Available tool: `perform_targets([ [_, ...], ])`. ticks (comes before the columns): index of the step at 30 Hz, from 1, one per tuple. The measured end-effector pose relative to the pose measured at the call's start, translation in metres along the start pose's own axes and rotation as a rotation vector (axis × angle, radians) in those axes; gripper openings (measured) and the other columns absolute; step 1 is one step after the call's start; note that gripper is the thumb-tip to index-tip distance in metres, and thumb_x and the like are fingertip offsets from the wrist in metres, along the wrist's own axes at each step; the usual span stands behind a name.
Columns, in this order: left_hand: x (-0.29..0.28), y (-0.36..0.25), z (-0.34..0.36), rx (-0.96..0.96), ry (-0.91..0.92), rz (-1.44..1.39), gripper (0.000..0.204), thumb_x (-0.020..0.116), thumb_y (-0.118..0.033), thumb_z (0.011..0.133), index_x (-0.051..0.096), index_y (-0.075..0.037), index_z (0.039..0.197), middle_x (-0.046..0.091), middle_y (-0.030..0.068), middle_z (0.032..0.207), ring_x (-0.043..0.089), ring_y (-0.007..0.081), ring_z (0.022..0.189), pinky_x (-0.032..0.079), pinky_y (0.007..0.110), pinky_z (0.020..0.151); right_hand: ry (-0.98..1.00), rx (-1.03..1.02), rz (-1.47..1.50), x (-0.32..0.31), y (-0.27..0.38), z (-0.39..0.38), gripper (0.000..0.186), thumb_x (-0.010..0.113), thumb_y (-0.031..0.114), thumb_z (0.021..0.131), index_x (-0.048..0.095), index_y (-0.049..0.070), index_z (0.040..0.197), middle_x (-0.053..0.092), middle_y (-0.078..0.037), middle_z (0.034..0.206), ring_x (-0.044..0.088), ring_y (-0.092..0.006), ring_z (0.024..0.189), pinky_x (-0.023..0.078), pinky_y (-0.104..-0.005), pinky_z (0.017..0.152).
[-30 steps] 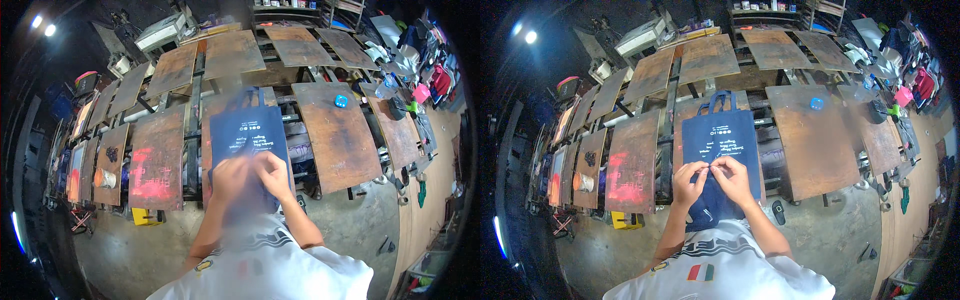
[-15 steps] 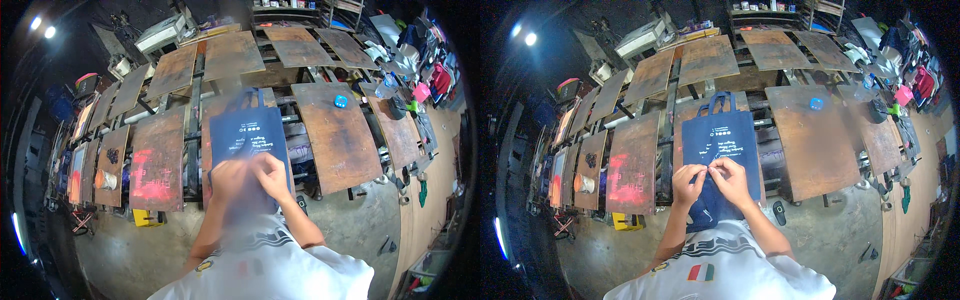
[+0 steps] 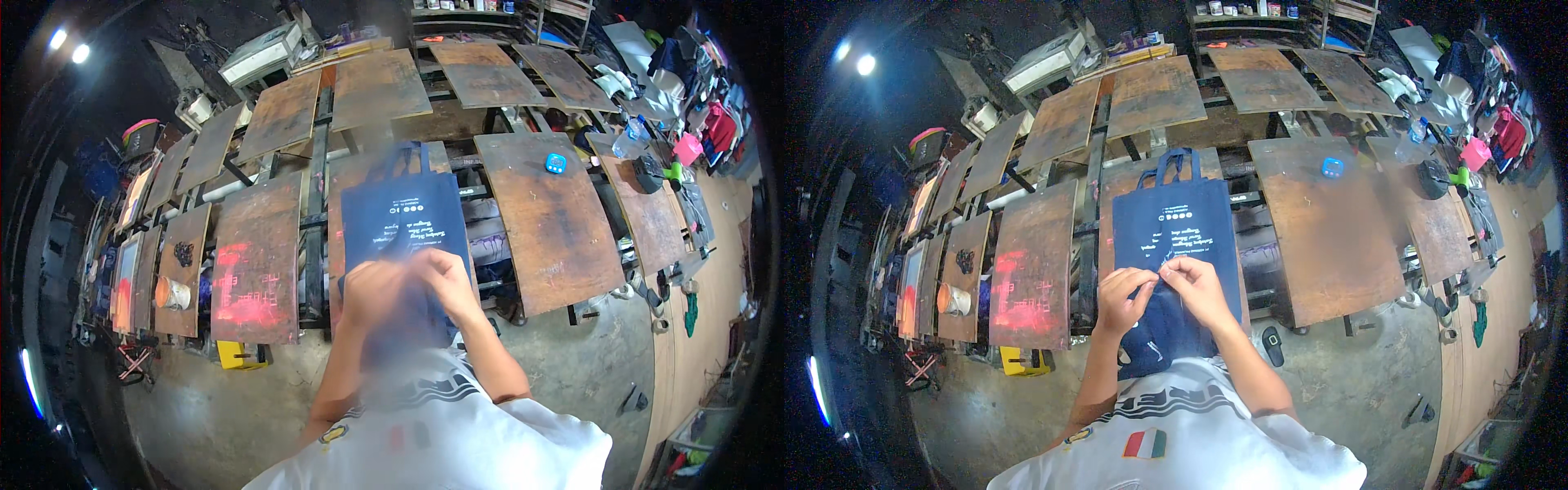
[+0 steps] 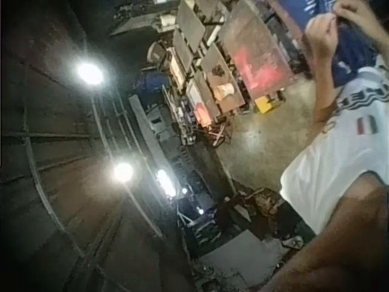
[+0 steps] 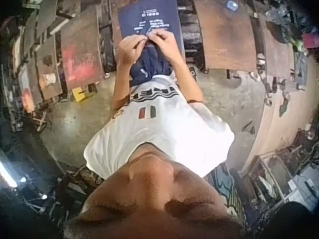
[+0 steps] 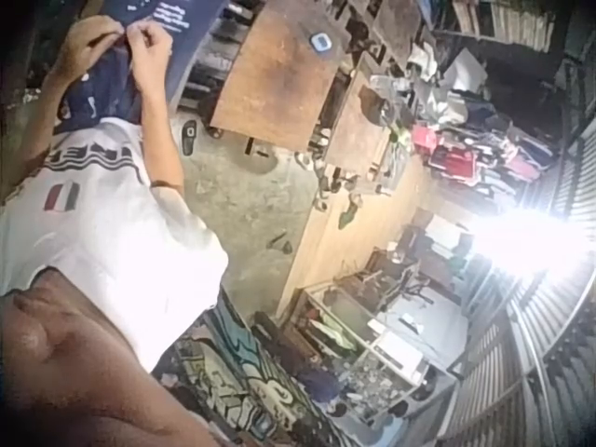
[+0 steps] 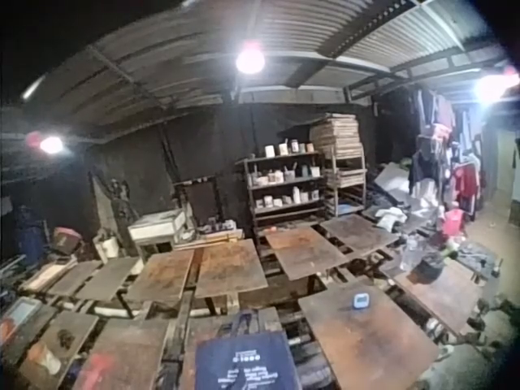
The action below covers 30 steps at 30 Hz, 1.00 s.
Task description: Screen printing a design onto tote bags and then inspecting and arranging them.
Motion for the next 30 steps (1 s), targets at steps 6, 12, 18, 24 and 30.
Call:
perform_targets([
  [6,-0.0005,-0.0006,-0.0028,0.012,0.006,0.003,0.013,0.071,0.002,0.076,0.069,-0.006,0.086,0.07,0.0079,0.079,0.066,0.0254,0.068,0.05,0.034,0.063,0.059,0.053,0.082,-0.0032,-0.0018,0.0022,0.011,0.063,0.008,0.094,0.069,-0.001,0.094,0.068,-0.002,0.091,0.06,-0.0069,0.085,0.047,-0.0216,0.078],
  [12,-0.0019,-0.0031,-0.0027,0.005,0.016,-0.002,0.014,0.072,0.002,0.075,0.069,-0.006,0.086,0.07,0.0078,0.078,0.066,0.0252,0.067,0.05,0.034,0.062,0.069,0.078,0.121,-0.0041,-0.0035,0.0013,0.011,0.063,0.008,0.094,0.069,-0.001,0.093,0.068,-0.002,0.091,0.061,-0.008,0.087,0.048,-0.023,0.08],
  [18,-0.0036,-0.0052,-0.0025,0.033,-0.013,-0.021,0.016,0.073,0.002,0.073,0.069,-0.006,0.086,0.07,0.0075,0.078,0.066,0.0252,0.067,0.05,0.034,0.062,0.084,0.073,0.122,-0.0039,-0.004,0.001,0.011,0.064,0.008,0.094,0.069,-0.001,0.094,0.068,-0.003,0.091,0.061,-0.0087,0.086,0.048,-0.0234,0.08],
  [24,-0.0044,-0.0064,-0.0023,0.033,-0.011,-0.03,0.017,0.073,0.002,0.073,0.069,-0.007,0.086,0.07,0.0071,0.078,0.066,0.0249,0.068,0.05,0.033,0.062,0.091,0.073,0.117,-0.004,-0.0043,0.0,0.011,0.064,0.008,0.095,0.07,-0.002,0.094,0.069,-0.003,0.091,0.062,-0.0087,0.086,0.049,-0.0233,0.079],
  [30,-0.0041,-0.0055,-0.0032,0.04,-0.014,-0.015,0.017,0.075,0.001,0.072,0.07,-0.008,0.086,0.07,0.0064,0.079,0.067,0.0242,0.069,0.051,0.033,0.063,0.087,0.081,0.107,-0.0043,-0.0015,-0.0008,0.012,0.065,0.008,0.094,0.07,-0.002,0.094,0.07,-0.004,0.091,0.062,-0.0085,0.085,0.049,-0.0224,0.077],
])
Point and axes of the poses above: each hand's wrist, its own z-axis towards the middle knuckle, its own x-axis out of the palm, y = z × x, the point moved 2 cm from there along z, towards the middle knuckle
